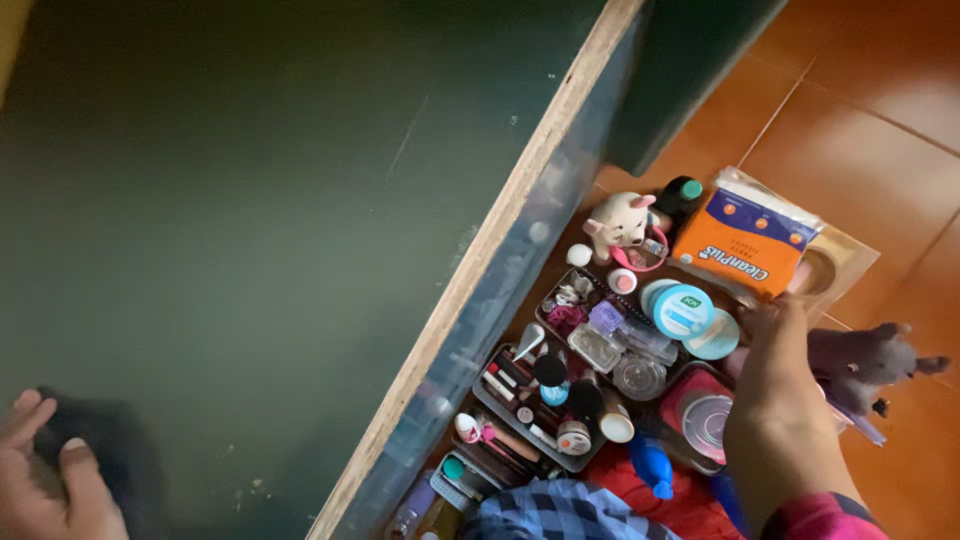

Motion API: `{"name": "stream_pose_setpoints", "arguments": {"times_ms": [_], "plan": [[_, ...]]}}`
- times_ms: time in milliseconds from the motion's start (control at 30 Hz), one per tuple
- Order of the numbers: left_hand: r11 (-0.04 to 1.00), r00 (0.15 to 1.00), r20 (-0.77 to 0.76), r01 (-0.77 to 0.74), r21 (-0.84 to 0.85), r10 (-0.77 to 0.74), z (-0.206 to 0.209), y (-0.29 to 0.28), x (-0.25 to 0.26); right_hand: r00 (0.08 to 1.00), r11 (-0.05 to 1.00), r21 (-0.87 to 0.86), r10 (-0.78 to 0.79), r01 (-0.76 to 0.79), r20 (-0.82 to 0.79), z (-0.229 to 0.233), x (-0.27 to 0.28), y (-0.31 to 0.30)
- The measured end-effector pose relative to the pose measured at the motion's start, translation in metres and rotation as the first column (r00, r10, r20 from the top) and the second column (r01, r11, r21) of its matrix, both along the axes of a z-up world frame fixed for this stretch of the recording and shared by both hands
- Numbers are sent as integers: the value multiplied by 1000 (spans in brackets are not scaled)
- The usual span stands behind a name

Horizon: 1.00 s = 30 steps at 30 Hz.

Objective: The person wipes a dark green shelf surface with a white cloth, then places a small drawstring pouch, a package of wipes, and a roll of tape on the shelf. They open a clear plastic container, remove a bundle of colorful rubber bands, and place the container back on the shelf.

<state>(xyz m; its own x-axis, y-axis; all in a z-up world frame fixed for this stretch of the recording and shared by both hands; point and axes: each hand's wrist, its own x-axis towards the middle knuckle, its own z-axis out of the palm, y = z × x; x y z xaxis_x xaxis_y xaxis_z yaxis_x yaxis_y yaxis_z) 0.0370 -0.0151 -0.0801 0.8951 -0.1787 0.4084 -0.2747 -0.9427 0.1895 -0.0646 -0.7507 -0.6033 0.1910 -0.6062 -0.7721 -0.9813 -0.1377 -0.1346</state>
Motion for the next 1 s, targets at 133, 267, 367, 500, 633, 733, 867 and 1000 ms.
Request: {"name": "stream_pose_setpoints", "arguments": {"times_ms": [133, 267, 367, 500, 633, 733, 867, 1000], "plan": [[993, 997, -42, -67, -100, 63, 2, -3, -1, 1000, 1000, -4, 1, -1, 18, 0, 11, -7], [994, 999, 14, -37, 101, 36, 8, -14, -2, 998, 1000, -2, 1, -1, 56, 8, 17, -25], [993, 993, -38, -112, -23, 111, 14, -21, -6, 996, 1000, 22, 2, -4, 84, 19, 10, -26], [984, 997, 29, -82, 160, 78, 22, -26, -8, 990, 999, 36, 1, -6, 138, 55, -2, -43], [983, 998, 41, -62, 170, 56, 29, -24, -10, 980, 998, 56, 18, -30, 199, 110, -18, -57], [992, 997, 28, -72, 105, 69, 34, -18, -10, 971, 996, 75, 35, -54, 236, 158, -31, -58], [997, 996, 68, -64, 48, 60, 43, -22, -17, 963, 992, 103, 48, -78, 266, 239, -69, -57], [994, 986, 131, -102, -32, 106, 59, -32, -17, 931, 985, 121, 72, -123, 359, 339, -73, -40]]}}
